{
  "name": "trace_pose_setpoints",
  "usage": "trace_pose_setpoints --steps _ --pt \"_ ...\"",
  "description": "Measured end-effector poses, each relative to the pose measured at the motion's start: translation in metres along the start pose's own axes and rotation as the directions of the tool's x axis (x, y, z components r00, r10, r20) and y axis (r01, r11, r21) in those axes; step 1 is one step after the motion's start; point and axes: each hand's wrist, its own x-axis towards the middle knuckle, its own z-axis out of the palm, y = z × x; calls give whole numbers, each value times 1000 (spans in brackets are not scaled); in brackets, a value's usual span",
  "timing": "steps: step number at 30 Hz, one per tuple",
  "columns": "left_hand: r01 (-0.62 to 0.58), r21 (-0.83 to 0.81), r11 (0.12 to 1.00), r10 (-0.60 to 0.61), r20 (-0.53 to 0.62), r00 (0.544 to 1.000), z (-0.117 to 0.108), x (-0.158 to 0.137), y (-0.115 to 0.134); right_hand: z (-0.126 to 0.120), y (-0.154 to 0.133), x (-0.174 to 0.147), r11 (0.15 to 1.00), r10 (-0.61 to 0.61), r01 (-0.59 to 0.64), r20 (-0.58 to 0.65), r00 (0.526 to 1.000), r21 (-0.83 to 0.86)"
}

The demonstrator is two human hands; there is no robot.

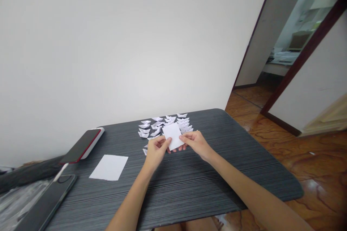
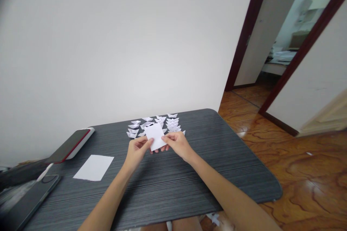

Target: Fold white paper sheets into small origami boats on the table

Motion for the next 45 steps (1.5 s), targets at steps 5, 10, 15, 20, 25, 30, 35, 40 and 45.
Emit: trace_pose_setpoints --steps 5,10,15,20,25,30,35,40,45 --pt "6 37 999 -8 38 999 4 -3 3 0 5 1 996 -74 75 -42 996 45" --pt "-27 -97 995 28 11 1000 3 -4 2 -2 5 1 984 -104 93 66 992 151" --pt "56 -371 927 -23 94 995 -2 -3 -6 -4 4 -2 942 -92 47 121 988 334" --pt "24 -255 967 16 151 988 -7 -4 0 -9 0 -2 939 -107 40 179 978 340" --pt "-319 248 915 280 181 943 0 -9 13 -13 -5 1 986 -83 54 185 979 156" --pt "-194 89 977 177 168 970 13 -11 4 -10 -11 -2 989 -108 84 211 972 117" --pt "-9 -185 983 31 118 992 14 -7 1 -9 -17 -5 972 -231 235 127 965 -18" --pt "42 -166 985 -30 76 997 18 -8 1 -8 -13 -4 957 -234 236 33 972 -167" --pt "-86 153 984 90 -23 996 20 -10 -8 -8 -9 -3 933 -254 245 3 967 -264"
